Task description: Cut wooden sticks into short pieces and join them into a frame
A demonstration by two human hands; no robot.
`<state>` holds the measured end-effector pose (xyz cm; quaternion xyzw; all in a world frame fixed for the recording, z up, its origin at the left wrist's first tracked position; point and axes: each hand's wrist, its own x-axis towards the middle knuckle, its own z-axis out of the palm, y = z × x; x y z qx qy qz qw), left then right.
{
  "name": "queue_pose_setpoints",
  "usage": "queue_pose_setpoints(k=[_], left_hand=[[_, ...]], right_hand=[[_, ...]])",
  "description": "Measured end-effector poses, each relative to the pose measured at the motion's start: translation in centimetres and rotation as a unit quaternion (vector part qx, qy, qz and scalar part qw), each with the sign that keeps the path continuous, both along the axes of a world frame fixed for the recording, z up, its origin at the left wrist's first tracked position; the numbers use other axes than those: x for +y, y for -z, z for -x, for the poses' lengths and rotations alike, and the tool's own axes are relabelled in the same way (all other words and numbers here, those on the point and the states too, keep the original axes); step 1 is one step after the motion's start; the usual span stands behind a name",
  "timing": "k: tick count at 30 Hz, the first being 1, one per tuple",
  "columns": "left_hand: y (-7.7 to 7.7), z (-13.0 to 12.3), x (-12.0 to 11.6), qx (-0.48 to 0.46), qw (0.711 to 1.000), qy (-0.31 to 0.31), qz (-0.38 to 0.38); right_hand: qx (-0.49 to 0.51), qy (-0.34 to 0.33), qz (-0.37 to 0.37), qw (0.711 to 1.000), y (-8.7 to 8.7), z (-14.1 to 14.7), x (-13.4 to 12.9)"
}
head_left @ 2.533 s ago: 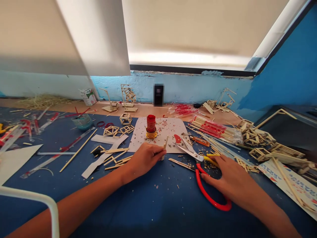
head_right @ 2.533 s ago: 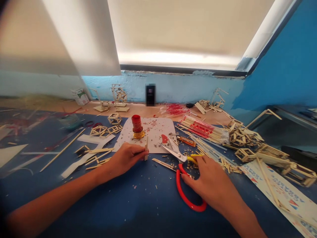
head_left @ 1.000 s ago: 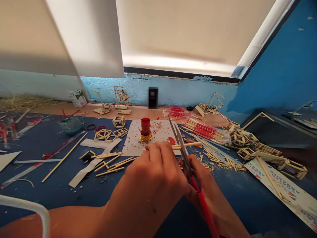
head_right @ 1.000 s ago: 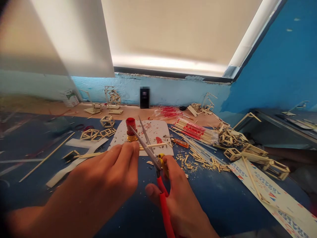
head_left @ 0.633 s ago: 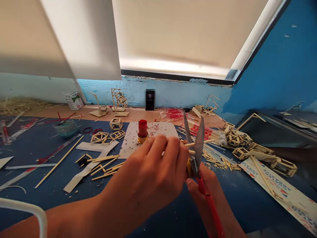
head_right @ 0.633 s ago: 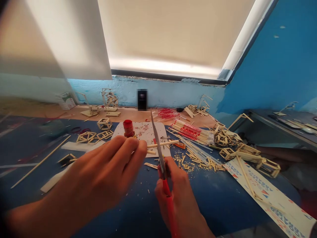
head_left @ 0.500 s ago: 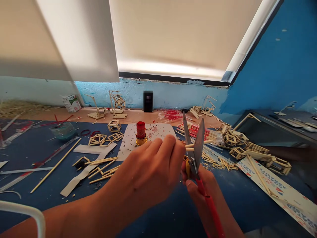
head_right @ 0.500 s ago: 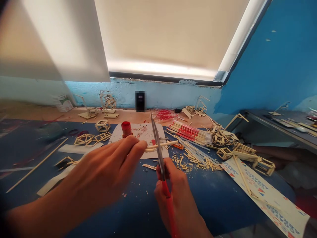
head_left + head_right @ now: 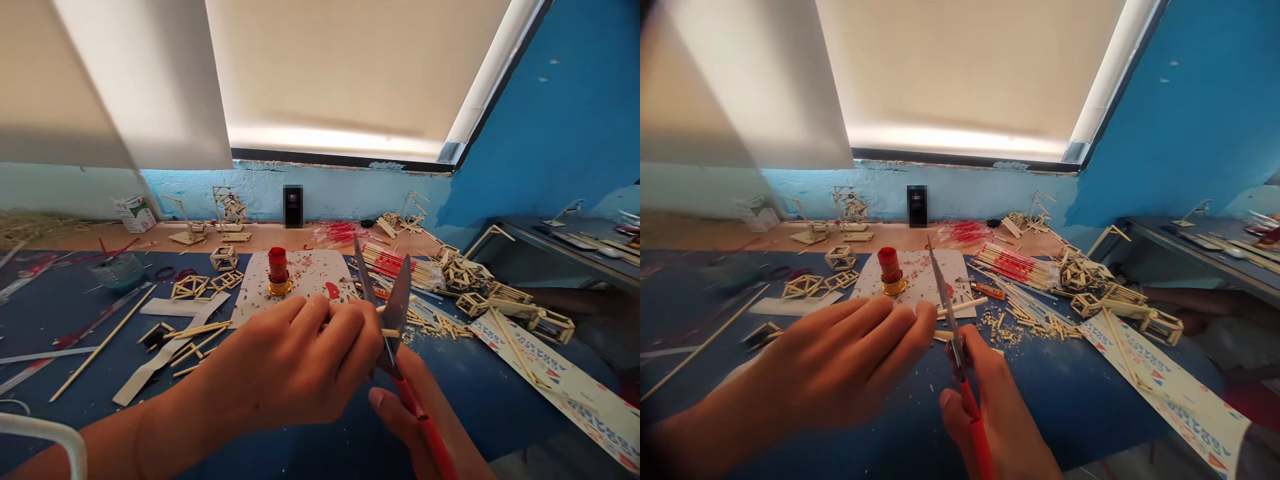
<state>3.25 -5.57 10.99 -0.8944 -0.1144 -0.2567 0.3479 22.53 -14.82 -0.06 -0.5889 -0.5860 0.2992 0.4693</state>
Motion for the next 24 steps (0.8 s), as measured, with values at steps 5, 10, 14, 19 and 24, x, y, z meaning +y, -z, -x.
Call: queue_pose_setpoints(k=[5,10,14,19,24], left_hand=[[0.1,0.1,0.2,-0.024,1.0,-0.003,-0.008],[0.5,0.3,0.5,-0.013,1.0,0.002,0.007],[0.7,-0.1,0.5,-0.023,1.0,-0.004,0.01],[-0.1,0.7,2.5,-0.079,0.995,-0.039,0.046],[-1.6,2.9,6.4,-0.22,0.95,-0.179,0.128]], right_hand=[[-0.016,0.032,-0.02,0.999,0.4,1.1,-0.4],[-0.025,0.055,-0.037,0.997,0.9,1.4,-0.3],[-0.025,0.021,-0.012,0.999,0.2,0.7,0.2],[-0.018,0.018,0.062,0.998,-1.5,-1.3,0.1],[-0.217,0.093,0.14,0.962,-1.6,-4.9,2.0]])
